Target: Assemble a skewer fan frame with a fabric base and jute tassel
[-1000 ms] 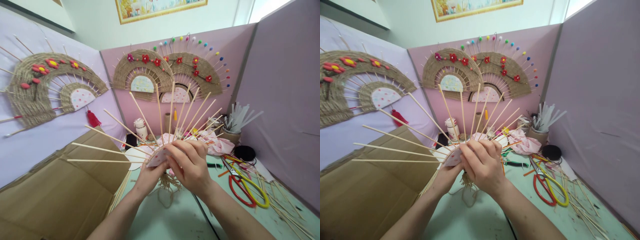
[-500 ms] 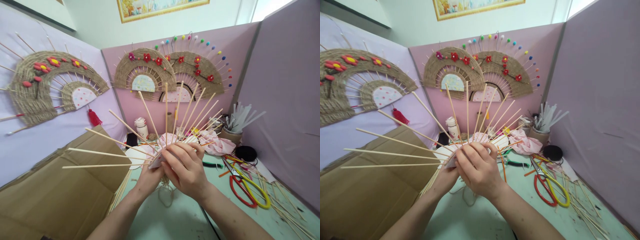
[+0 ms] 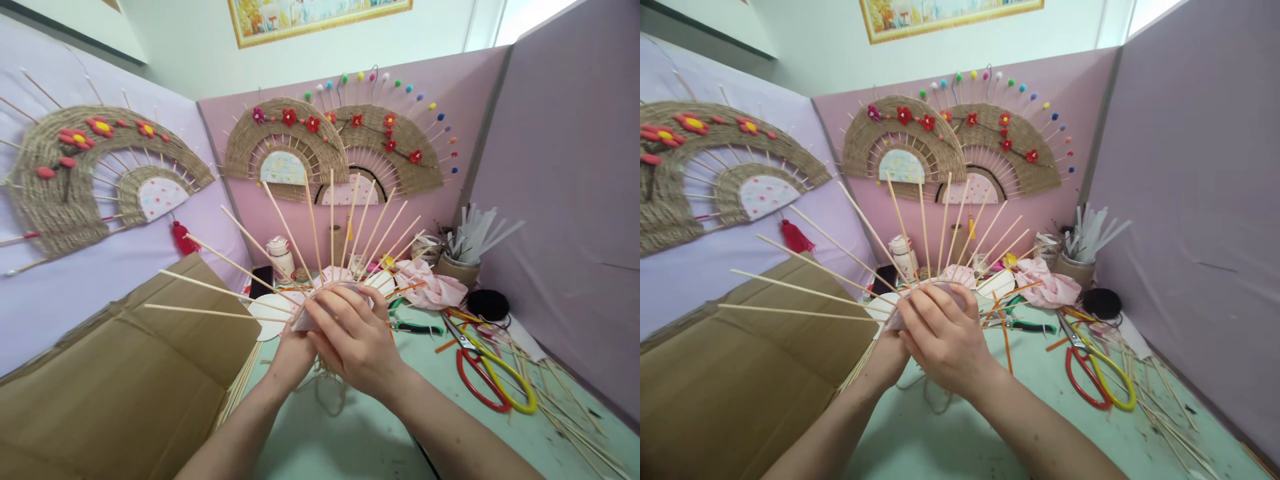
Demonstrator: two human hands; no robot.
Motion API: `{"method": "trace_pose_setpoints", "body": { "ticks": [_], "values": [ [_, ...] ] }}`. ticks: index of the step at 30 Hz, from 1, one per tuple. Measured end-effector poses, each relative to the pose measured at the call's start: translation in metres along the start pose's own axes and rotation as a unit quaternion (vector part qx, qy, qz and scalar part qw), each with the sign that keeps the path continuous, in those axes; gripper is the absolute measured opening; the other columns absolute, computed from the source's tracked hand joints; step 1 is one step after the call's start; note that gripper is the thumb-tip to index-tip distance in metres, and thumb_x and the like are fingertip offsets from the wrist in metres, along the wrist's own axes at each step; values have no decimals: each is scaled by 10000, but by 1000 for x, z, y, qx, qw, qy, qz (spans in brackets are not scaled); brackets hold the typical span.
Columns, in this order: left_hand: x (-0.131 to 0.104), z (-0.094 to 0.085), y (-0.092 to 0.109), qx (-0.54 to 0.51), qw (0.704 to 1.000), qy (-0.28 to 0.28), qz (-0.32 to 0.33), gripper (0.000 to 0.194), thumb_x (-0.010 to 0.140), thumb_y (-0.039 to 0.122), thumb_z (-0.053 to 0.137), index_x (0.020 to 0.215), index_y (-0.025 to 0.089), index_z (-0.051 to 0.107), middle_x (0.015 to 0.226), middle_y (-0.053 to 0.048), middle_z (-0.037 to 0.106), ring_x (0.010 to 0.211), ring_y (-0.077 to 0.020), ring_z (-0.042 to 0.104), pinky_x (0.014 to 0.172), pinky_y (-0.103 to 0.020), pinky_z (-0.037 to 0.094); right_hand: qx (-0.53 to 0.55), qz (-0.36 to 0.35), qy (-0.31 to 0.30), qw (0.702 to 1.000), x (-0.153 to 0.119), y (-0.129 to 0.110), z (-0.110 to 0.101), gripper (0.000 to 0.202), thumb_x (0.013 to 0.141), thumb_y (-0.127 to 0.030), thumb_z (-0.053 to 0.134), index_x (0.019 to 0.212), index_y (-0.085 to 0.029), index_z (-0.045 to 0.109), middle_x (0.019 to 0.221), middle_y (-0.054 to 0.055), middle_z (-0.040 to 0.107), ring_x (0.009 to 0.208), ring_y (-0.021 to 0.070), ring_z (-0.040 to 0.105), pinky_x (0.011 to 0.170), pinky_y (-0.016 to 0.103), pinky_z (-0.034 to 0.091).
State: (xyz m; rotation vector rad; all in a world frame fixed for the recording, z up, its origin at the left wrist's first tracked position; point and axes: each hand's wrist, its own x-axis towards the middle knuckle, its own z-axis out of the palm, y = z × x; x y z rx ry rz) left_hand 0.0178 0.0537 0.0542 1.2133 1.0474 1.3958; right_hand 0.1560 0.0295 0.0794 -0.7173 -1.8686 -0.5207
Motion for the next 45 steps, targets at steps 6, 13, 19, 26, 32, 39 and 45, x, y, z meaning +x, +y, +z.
{"method": "trace_pose_setpoints", "body": {
  "ticks": [6,13,19,26,32,39,45],
  "values": [
    [2,-1,15,-26,998,-53,-34,428,751,333,762,1153,221,669,1165,-78,715,1085,-266,655,907,-389,550,18,51,93,994,-1,13,-8,371,875,-136,593,1234,-222,552,1163,114,631,1082,257,609,971,486,416],
    [18,-14,18,-120,993,-12,-12,432,738,329,799,1117,191,646,1145,-85,706,963,-215,685,758,-311,582,19,151,66,986,-5,33,1,281,901,-149,568,1175,-212,567,1107,104,616,1056,261,570,915,454,450],
    [20,-18,19,-157,987,-22,-23,382,740,308,804,1075,205,652,1079,-50,720,902,-184,687,730,-286,574,22,151,27,988,-6,29,5,316,906,-185,584,1220,-189,546,1147,114,612,1088,259,560,935,437,425],
    [27,-23,18,-256,967,-3,-12,375,669,249,862,990,207,671,952,-4,734,836,-149,687,745,-274,574,97,206,-5,974,-8,26,5,49,938,-232,547,902,-201,558,819,29,620,782,181,580,727,313,435],
    [36,-30,13,-336,942,26,-6,347,623,137,872,910,184,684,859,13,743,787,-133,688,781,-271,573,115,284,-161,938,-5,28,3,212,963,-343,505,808,-212,566,767,10,645,739,169,594,683,281,400],
    [36,-31,16,-339,941,22,12,391,589,98,875,920,199,693,913,3,751,853,-147,694,834,-288,570,-58,319,-476,818,1,54,-17,212,956,-302,482,863,-187,633,884,82,715,847,225,668,651,294,398],
    [36,-30,19,-316,948,29,24,356,573,119,888,861,195,693,875,9,744,831,-142,688,816,-284,573,-77,300,-644,699,-16,63,2,240,875,-336,672,1014,-141,671,1050,94,689,949,230,663,775,365,529]
  ]
}}
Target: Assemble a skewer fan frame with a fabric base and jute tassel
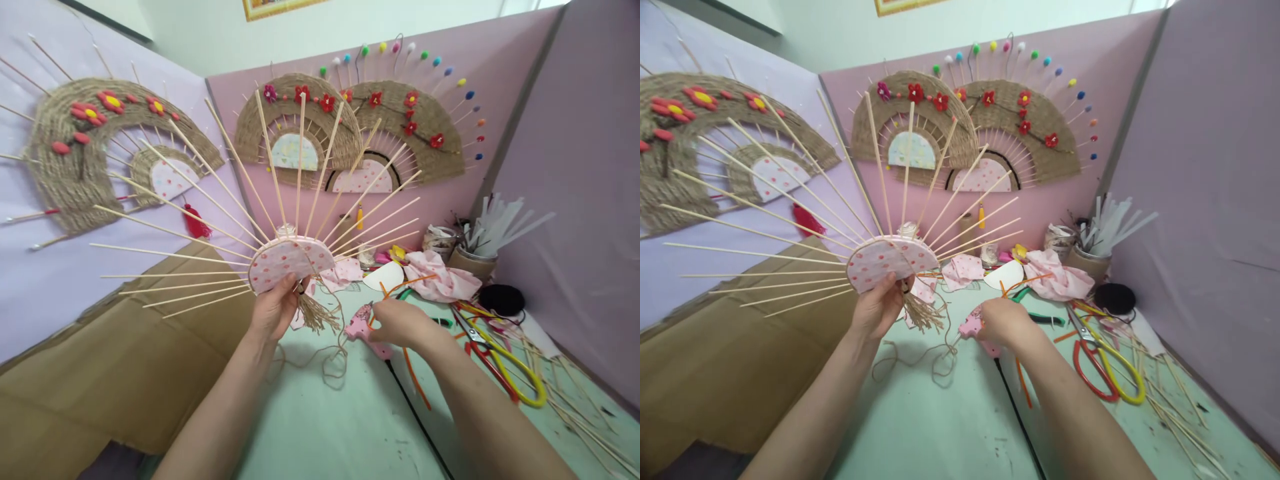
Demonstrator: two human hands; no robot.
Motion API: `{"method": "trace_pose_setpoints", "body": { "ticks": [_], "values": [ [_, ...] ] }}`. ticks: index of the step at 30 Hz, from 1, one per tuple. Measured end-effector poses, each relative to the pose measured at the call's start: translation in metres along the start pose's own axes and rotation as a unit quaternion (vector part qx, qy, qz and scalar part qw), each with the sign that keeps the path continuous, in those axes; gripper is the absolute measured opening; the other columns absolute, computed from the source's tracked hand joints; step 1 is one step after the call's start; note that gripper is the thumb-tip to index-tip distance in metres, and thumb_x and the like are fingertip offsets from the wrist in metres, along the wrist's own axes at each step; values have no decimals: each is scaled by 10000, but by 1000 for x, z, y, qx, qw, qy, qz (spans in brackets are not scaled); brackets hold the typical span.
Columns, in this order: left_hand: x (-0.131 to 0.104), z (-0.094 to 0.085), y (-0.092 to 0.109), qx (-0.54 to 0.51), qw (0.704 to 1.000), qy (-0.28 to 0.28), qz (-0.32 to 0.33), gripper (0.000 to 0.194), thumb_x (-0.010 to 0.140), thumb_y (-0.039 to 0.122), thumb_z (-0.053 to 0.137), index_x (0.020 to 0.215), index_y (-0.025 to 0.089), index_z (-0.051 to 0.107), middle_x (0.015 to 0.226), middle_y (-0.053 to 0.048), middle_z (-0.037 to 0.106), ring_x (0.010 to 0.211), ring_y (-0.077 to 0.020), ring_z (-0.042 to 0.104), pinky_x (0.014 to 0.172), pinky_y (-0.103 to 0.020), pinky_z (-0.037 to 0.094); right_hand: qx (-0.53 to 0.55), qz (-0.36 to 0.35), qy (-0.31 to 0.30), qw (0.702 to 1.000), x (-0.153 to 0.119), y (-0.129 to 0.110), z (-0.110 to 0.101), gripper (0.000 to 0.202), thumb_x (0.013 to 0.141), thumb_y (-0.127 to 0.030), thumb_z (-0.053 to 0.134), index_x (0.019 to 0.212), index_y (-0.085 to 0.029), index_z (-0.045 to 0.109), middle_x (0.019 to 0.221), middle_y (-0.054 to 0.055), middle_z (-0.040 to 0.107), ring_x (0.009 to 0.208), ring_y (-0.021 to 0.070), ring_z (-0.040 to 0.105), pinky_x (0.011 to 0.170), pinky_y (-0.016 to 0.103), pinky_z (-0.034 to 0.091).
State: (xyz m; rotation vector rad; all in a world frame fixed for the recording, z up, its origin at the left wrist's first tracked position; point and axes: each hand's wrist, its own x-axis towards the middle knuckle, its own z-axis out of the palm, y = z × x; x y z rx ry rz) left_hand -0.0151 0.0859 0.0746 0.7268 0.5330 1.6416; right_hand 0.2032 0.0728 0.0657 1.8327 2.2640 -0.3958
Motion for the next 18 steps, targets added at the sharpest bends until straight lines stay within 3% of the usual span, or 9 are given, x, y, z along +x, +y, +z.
{"method": "trace_pose_setpoints", "body": {
  "ticks": [3,6,18],
  "values": [
    [0,0,0,7,1000,3,1,345,584,123,881,862,199,692,872,13,741,826,-139,684,825,-291,570,-26,10,-53,998,14,-14,14,329,939,-364,605,1205,-170,599,1206,80,631,1015,208,643,862,430,551],
    [0,-1,1,11,1000,5,5,353,586,123,879,871,203,688,884,10,741,837,-146,684,823,-296,565,-40,16,-75,996,24,-23,23,355,935,-352,612,1240,-173,583,1245,91,613,1048,225,635,873,440,549],
    [-4,1,5,25,1000,-4,8,382,590,142,884,916,207,698,908,0,742,830,-144,680,792,-285,562,-39,48,-55,997,37,-16,37,365,937,-353,609,1251,-171,574,1243,92,613,1039,223,638,865,438,552]
  ]
}}
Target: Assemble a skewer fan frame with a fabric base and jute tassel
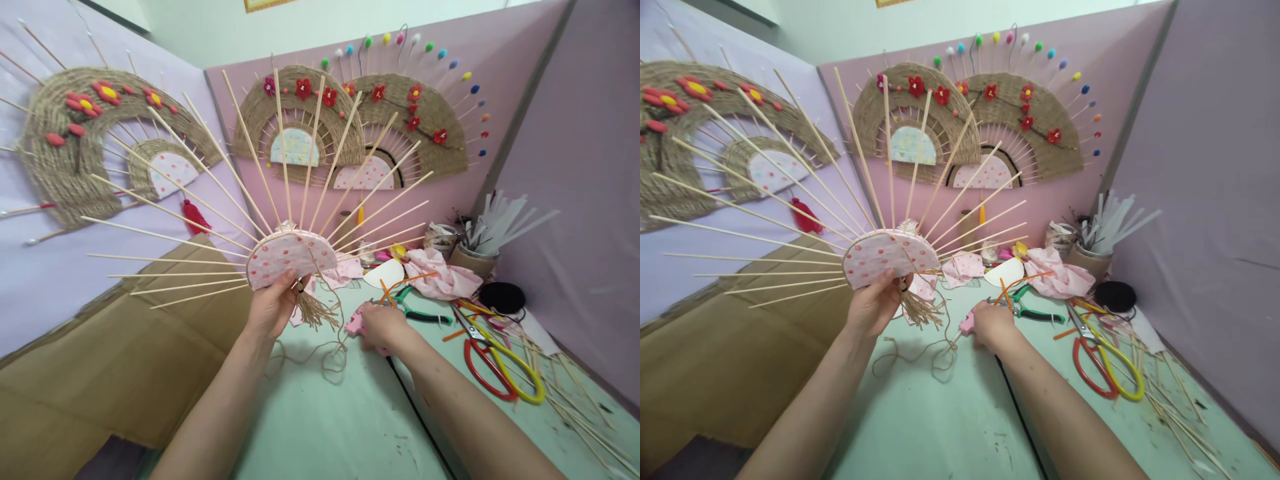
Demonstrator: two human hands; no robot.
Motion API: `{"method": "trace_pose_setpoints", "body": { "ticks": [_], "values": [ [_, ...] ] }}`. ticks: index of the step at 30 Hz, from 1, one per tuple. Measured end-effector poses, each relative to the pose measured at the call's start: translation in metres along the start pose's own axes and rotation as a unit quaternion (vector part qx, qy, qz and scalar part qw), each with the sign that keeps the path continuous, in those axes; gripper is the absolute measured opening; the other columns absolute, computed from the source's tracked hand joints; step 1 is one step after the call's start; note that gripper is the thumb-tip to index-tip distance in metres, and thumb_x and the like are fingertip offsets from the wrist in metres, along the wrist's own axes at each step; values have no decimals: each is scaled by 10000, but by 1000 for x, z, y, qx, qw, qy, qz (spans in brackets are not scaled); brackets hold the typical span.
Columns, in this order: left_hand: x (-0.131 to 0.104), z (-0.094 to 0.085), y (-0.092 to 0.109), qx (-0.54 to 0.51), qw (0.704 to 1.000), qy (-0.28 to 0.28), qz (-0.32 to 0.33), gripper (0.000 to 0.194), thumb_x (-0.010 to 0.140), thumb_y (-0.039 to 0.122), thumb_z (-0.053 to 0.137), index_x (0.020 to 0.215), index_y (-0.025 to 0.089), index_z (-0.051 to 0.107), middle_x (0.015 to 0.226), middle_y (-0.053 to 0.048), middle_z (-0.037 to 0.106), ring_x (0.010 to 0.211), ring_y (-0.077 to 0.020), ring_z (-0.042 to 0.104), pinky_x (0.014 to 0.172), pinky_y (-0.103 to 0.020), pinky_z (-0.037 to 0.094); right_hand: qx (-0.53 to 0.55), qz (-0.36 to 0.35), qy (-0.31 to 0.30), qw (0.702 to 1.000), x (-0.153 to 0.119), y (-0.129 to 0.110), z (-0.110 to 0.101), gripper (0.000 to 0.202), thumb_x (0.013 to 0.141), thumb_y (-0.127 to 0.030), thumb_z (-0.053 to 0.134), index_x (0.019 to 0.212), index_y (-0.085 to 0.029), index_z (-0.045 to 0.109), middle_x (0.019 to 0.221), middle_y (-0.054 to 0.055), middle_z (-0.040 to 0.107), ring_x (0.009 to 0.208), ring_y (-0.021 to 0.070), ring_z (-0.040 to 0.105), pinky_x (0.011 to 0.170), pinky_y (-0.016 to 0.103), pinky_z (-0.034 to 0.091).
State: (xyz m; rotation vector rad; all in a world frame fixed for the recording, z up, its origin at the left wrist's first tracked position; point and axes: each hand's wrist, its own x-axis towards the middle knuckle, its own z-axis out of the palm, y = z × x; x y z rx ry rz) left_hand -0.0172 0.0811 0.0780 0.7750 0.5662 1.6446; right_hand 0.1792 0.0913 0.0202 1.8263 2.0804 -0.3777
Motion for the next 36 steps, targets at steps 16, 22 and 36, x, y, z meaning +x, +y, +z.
{"method": "trace_pose_setpoints", "body": {
  "ticks": [16,22,36],
  "values": [
    [-3,5,14,9,1000,-3,24,382,606,132,872,929,213,683,940,-7,742,860,-165,688,797,-290,571,85,31,171,981,-35,53,-33,267,885,-237,542,1112,-108,599,999,174,687,919,284,656,663,324,438],
    [0,2,13,-8,1000,2,25,388,617,128,868,947,220,686,875,12,738,838,-159,689,795,-290,562,169,-43,189,966,-51,87,-52,339,860,-355,480,1103,-173,630,884,50,687,793,203,639,607,264,402],
    [9,-10,-1,-4,1000,-6,3,400,590,125,880,948,188,712,958,-11,747,900,-157,686,851,-294,545,583,-305,177,732,-95,65,-48,237,839,-335,602,654,-199,545,631,-13,544,604,131,507,553,266,402]
  ]
}}
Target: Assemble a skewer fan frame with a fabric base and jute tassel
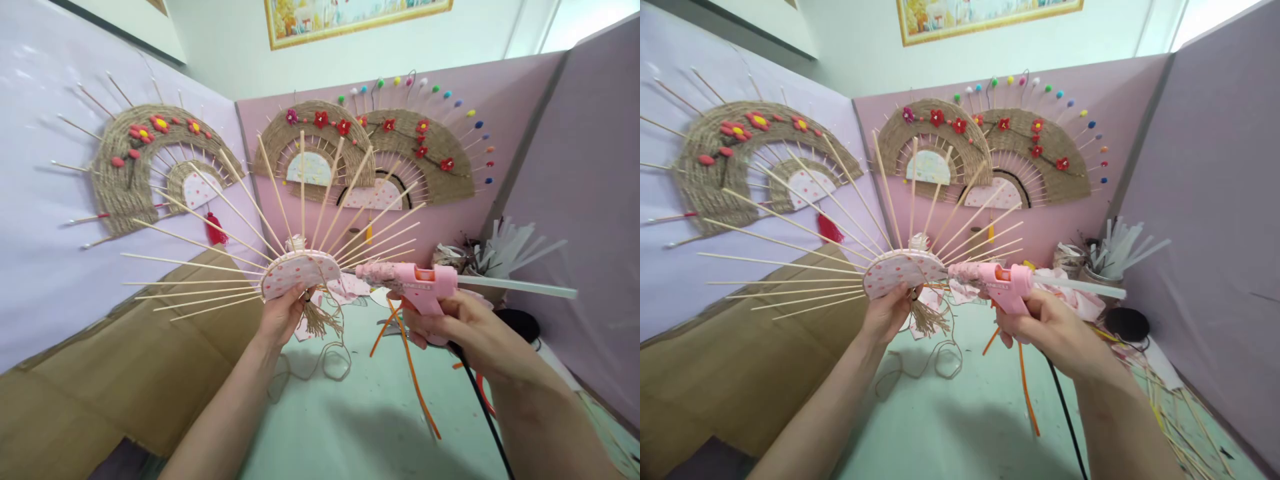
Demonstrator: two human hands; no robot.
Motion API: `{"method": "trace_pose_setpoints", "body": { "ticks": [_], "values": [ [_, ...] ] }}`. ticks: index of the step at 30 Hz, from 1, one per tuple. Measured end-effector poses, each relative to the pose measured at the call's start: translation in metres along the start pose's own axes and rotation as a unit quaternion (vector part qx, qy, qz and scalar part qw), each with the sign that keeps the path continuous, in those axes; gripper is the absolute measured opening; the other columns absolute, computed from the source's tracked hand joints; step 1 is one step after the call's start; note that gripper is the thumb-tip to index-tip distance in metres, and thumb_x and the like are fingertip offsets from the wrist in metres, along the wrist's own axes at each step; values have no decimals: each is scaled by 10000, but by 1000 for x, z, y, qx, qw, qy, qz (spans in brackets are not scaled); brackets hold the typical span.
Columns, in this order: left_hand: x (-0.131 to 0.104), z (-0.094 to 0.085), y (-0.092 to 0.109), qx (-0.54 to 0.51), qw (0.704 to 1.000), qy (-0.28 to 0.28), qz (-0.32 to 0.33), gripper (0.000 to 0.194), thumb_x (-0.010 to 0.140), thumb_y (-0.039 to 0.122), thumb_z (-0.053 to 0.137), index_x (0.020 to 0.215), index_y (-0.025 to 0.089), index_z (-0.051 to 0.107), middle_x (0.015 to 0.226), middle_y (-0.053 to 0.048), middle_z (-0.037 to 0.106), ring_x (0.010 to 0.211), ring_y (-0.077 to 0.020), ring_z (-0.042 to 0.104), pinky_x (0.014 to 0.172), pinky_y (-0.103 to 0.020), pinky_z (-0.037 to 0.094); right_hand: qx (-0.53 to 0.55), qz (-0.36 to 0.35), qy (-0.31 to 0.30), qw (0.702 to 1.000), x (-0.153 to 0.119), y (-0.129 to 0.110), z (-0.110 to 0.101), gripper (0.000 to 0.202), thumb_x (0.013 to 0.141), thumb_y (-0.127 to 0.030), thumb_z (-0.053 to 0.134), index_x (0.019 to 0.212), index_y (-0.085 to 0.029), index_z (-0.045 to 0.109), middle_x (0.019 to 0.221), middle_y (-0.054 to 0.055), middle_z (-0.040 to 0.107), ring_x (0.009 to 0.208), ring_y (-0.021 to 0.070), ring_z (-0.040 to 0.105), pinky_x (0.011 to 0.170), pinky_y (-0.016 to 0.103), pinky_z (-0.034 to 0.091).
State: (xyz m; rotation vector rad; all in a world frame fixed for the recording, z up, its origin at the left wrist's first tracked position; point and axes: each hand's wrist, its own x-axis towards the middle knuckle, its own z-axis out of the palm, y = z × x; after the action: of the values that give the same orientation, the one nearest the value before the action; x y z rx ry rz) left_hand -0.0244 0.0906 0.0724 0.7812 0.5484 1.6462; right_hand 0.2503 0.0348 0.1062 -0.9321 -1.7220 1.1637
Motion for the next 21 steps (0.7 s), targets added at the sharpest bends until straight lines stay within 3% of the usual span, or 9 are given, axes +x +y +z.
{"method": "trace_pose_setpoints", "body": {
  "ticks": [7,13,21],
  "values": [
    [-3,-2,-10,4,999,-28,-43,392,595,135,881,948,182,715,965,-26,749,937,-181,688,926,-353,523,11,-50,48,998,4,-11,33,512,896,-633,486,614,-207,512,554,-13,483,509,118,435,486,267,371],
    [-6,-2,-11,20,996,-61,-68,372,591,172,898,921,161,728,951,-51,756,924,-199,692,918,-373,530,-43,-52,85,994,2,-14,36,541,896,-697,405,690,-222,562,586,5,515,526,144,460,486,282,378],
    [-8,1,-10,27,995,-63,-73,417,575,160,901,956,152,731,955,-66,750,934,-221,691,925,-390,515,-85,-25,88,992,-1,-17,37,565,891,-719,355,628,-230,459,566,-12,451,494,131,402,457,269,354]
  ]
}}
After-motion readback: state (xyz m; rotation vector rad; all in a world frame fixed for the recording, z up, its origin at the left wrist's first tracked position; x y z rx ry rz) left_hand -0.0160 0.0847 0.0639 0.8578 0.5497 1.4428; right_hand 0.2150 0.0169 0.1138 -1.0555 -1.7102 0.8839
